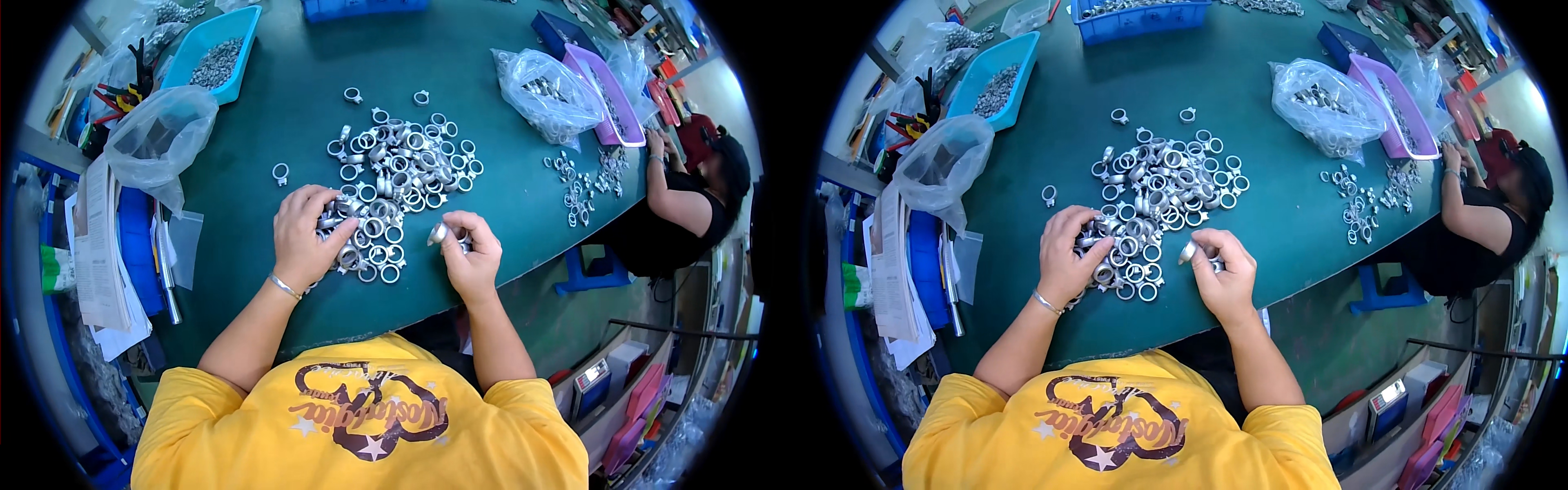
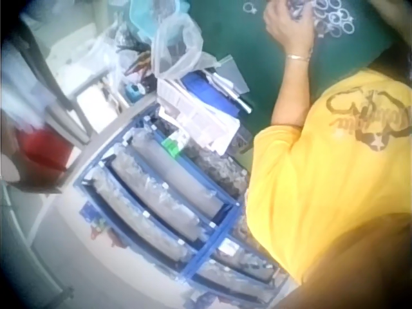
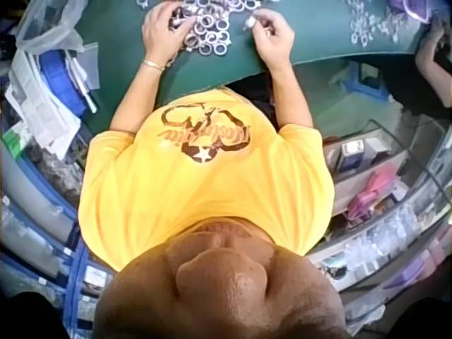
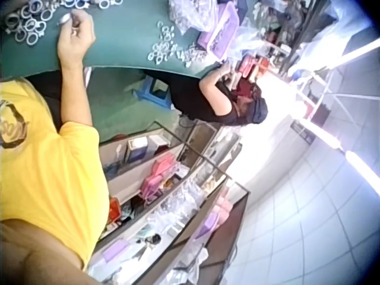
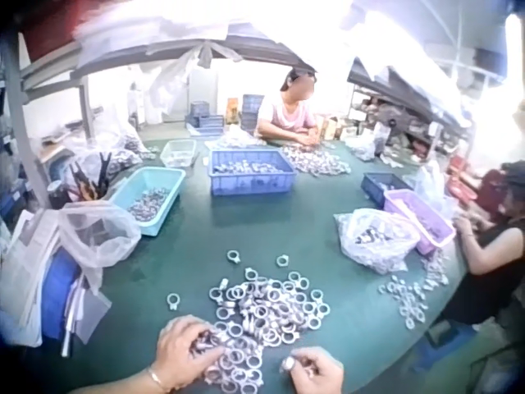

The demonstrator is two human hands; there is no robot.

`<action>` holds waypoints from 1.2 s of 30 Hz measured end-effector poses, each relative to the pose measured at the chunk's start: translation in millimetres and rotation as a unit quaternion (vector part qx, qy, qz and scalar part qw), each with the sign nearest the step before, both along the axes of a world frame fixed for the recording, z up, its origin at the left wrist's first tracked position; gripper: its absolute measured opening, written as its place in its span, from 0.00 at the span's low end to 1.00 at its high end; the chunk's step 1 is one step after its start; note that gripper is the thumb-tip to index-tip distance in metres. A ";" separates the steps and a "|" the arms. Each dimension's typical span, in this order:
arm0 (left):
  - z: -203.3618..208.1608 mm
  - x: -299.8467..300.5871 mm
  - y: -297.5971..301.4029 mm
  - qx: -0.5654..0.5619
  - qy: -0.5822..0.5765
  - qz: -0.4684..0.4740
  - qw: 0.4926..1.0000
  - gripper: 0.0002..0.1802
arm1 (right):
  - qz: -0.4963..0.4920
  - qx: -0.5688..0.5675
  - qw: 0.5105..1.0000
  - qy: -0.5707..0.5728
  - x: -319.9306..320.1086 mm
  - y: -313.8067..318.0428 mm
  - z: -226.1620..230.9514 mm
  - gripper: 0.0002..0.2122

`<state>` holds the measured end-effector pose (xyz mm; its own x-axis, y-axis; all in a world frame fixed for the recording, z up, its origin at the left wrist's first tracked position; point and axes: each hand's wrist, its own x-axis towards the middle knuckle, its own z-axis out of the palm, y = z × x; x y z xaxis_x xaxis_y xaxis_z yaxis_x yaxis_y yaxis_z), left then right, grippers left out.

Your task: The person picks up metal rings from a pile on a green table, turns them over by hand, and places them back into the pile.

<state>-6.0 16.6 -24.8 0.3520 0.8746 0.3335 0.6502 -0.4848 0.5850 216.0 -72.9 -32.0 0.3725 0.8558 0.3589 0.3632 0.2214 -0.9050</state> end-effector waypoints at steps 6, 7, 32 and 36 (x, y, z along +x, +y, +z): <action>0.4 0.2 0.5 -0.003 -0.005 -0.011 1.000 0.20 | 0.153 -0.186 0.809 0.536 -0.9 -6.4 20.4 0.11; 0.7 0.5 1.6 -0.002 -0.005 -0.013 1.000 0.20 | 0.152 -0.183 0.810 0.536 -0.7 -6.3 19.8 0.11; -1.1 0.3 0.5 0.008 0.013 -0.004 1.000 0.19 | 0.182 -0.221 0.706 0.648 3.5 -13.8 14.4 0.08; -0.7 0.5 0.5 0.002 0.013 -0.004 1.000 0.20 | 0.113 -0.255 0.793 0.542 -2.7 -12.2 22.7 0.06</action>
